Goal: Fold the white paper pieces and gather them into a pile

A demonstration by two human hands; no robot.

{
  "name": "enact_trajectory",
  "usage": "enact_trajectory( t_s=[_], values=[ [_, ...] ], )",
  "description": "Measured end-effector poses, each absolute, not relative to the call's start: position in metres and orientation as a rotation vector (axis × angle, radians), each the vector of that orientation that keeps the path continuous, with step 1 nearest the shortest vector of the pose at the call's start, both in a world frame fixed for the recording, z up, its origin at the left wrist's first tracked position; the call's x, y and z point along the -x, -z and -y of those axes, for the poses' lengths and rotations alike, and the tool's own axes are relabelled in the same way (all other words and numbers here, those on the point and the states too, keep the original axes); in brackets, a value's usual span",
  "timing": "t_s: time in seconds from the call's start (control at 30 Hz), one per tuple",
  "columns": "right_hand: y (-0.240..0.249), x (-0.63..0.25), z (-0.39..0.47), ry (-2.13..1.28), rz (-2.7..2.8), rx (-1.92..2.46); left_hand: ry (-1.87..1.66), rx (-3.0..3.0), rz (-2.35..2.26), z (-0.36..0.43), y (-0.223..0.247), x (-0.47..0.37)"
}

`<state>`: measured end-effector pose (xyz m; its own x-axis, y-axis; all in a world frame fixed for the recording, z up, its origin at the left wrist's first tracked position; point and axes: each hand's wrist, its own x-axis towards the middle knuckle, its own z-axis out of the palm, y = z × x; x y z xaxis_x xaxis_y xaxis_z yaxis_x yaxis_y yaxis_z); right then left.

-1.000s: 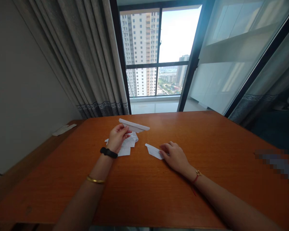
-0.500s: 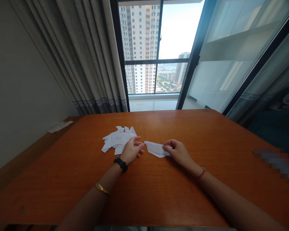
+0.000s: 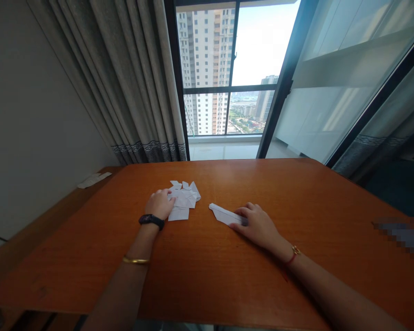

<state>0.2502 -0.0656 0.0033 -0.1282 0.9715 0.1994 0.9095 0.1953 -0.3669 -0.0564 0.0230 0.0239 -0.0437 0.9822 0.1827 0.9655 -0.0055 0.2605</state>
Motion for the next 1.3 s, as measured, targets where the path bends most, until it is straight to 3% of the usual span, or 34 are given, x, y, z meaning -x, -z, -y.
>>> enact_trajectory(
  t_s=[0.43,0.7,0.9,1.03,1.17,1.3],
  values=[
    [0.001,-0.254,0.06,-0.381,2.112,1.72,-0.322,-2.166,-2.092,-0.045,0.008,0.069],
    [-0.005,-0.251,0.066,-0.324,2.142,1.68,-0.367,-2.192,-2.242,-0.041,0.0,0.069],
    [-0.006,-0.25,0.066,-0.279,2.171,1.685,-0.609,-2.221,-2.24,-0.028,-0.022,0.067],
    [-0.005,-0.25,0.066,-0.282,2.185,1.693,-1.055,-2.155,-2.245,-0.019,-0.036,0.062],
    [-0.001,-0.251,0.065,-0.231,2.015,1.724,-1.458,-1.712,-1.845,-0.014,-0.036,0.041],
    [-0.002,-0.248,0.064,-0.351,1.747,1.491,-1.263,-1.286,-1.168,0.003,-0.029,0.001]
  ],
)
